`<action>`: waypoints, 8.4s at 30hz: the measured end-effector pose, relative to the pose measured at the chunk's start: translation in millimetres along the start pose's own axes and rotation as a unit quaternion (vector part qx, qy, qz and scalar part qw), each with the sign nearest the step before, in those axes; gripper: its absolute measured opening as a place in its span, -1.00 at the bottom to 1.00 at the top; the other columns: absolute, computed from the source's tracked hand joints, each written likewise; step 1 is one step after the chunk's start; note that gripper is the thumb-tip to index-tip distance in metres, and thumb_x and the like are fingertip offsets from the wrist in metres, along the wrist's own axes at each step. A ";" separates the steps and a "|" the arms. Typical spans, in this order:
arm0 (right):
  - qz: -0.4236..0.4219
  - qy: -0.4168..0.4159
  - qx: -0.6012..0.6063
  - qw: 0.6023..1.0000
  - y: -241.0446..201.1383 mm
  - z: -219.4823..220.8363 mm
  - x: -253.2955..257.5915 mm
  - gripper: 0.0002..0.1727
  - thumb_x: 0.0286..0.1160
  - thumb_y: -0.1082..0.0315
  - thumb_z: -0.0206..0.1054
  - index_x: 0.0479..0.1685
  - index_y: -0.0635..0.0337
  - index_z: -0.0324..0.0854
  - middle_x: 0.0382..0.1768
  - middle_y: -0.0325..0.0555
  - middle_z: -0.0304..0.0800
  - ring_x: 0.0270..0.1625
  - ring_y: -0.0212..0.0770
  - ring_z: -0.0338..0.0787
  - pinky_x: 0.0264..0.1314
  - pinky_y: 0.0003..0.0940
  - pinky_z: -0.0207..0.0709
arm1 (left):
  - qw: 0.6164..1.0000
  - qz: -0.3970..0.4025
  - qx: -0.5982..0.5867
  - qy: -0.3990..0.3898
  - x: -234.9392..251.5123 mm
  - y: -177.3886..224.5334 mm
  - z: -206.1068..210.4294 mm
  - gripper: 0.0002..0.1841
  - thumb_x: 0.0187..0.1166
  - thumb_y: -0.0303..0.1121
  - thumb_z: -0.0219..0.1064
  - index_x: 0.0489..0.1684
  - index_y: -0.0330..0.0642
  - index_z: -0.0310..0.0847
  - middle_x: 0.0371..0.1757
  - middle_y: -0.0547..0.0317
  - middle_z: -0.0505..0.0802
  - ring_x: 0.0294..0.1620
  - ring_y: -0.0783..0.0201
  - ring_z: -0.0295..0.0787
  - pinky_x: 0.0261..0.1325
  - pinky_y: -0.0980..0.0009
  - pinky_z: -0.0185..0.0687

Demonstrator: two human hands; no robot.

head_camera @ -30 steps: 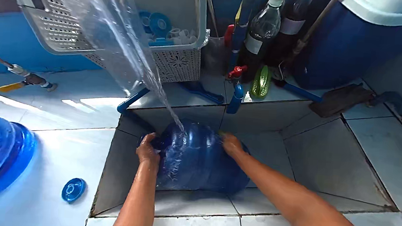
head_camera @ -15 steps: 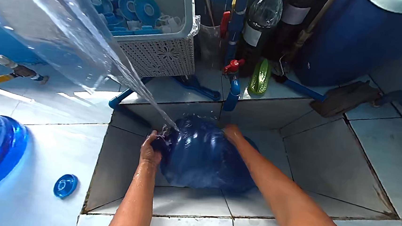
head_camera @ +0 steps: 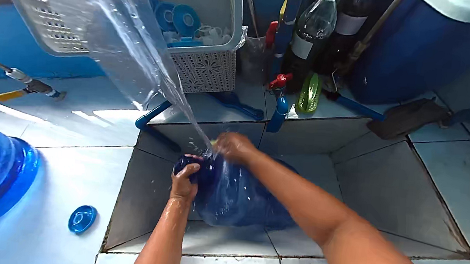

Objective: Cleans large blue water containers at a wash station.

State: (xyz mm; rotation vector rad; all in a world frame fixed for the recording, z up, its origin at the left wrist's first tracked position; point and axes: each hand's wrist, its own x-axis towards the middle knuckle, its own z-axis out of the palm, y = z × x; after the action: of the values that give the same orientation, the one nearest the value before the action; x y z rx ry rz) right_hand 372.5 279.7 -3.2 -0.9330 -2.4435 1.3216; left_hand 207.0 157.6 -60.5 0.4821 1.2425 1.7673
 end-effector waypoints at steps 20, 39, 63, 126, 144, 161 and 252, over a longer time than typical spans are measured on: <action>0.093 -0.018 0.003 0.996 25.8 -16.9 19.2 -0.69 0.69 0.41 0.27 0.22 0.47 0.70 0.23 0.39 0.76 0.35 0.27 0.72 0.50 0.25 0.47 | 0.999 -0.016 0.002 -0.027 -3.2 -2.3 6.1 -0.51 -0.09 -0.45 0.53 -0.05 -0.30 0.60 -0.16 0.03 0.89 -0.10 0.20 0.87 0.01 0.23 0.83; 0.130 0.000 0.000 0.992 61.5 -5.5 13.5 -0.65 0.71 0.38 0.25 0.23 0.51 0.68 0.24 0.41 0.75 0.36 0.28 0.71 0.50 0.25 0.48 | 1.000 -0.021 -0.011 0.020 3.4 1.4 -7.7 -0.61 0.05 -0.43 0.39 -0.05 -0.22 0.60 -0.18 0.08 0.88 -0.12 0.23 0.85 -0.01 0.26 0.82; 0.339 0.075 0.006 0.938 124.5 16.5 -67.7 -0.45 0.94 0.24 -0.20 0.48 0.48 0.52 0.49 0.43 0.57 0.64 0.29 0.49 0.71 0.18 0.24 | 0.949 -0.058 0.072 0.301 19.3 22.5 16.3 -0.66 0.50 -0.43 0.42 0.16 -0.38 0.53 -0.18 -0.07 0.72 -0.21 0.14 0.67 -0.12 0.15 0.64; -0.138 0.362 -0.217 0.896 -35.6 63.0 -167.9 -0.58 0.57 0.13 0.22 0.09 0.23 0.86 -0.06 0.19 0.90 0.00 0.10 0.88 0.13 -0.05 0.74 | 0.847 -0.260 0.421 -0.196 42.3 50.6 40.7 -0.31 0.90 0.09 -0.28 0.65 -0.36 0.30 0.62 -0.30 0.50 0.63 -0.14 0.41 0.63 -0.04 0.28; 0.139 0.204 -0.152 0.957 -50.3 -28.6 -54.6 -0.59 0.82 0.35 0.02 0.33 0.48 0.62 0.40 0.44 0.62 0.51 0.35 0.60 0.55 0.28 0.43 | 0.863 -0.034 0.456 -0.215 -70.1 93.6 67.3 0.11 0.12 -0.32 0.66 0.80 -0.31 0.00 0.65 -0.28 0.45 0.62 0.02 0.45 0.64 0.13 0.41; -0.251 0.193 -0.116 0.941 -62.8 94.2 -163.4 -0.63 0.60 0.48 0.15 0.24 0.34 0.78 0.39 0.13 0.77 0.59 0.13 0.63 0.70 0.01 0.41 | 0.763 -0.074 0.549 -0.332 20.8 127.4 79.7 -0.36 0.63 -0.18 0.41 0.59 -0.41 0.38 0.40 -0.40 0.68 0.45 -0.22 0.61 0.55 -0.16 0.44; -0.052 0.339 0.245 0.907 -32.4 74.2 -29.0 -0.51 0.82 0.37 -0.07 0.53 0.53 0.45 0.51 0.40 0.56 0.60 0.17 0.56 0.71 0.00 0.35 | 0.599 0.102 0.757 -0.239 -55.4 113.7 52.4 0.17 0.54 0.45 0.05 0.86 -0.46 -0.19 0.90 -0.32 -0.08 0.94 -0.16 -0.34 0.90 -0.13 -0.42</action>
State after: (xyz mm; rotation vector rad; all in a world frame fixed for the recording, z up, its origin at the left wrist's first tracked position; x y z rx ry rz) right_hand 347.1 198.6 -16.4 -0.9031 -1.5207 1.2147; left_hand 223.7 128.9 72.3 1.9272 2.0321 0.1317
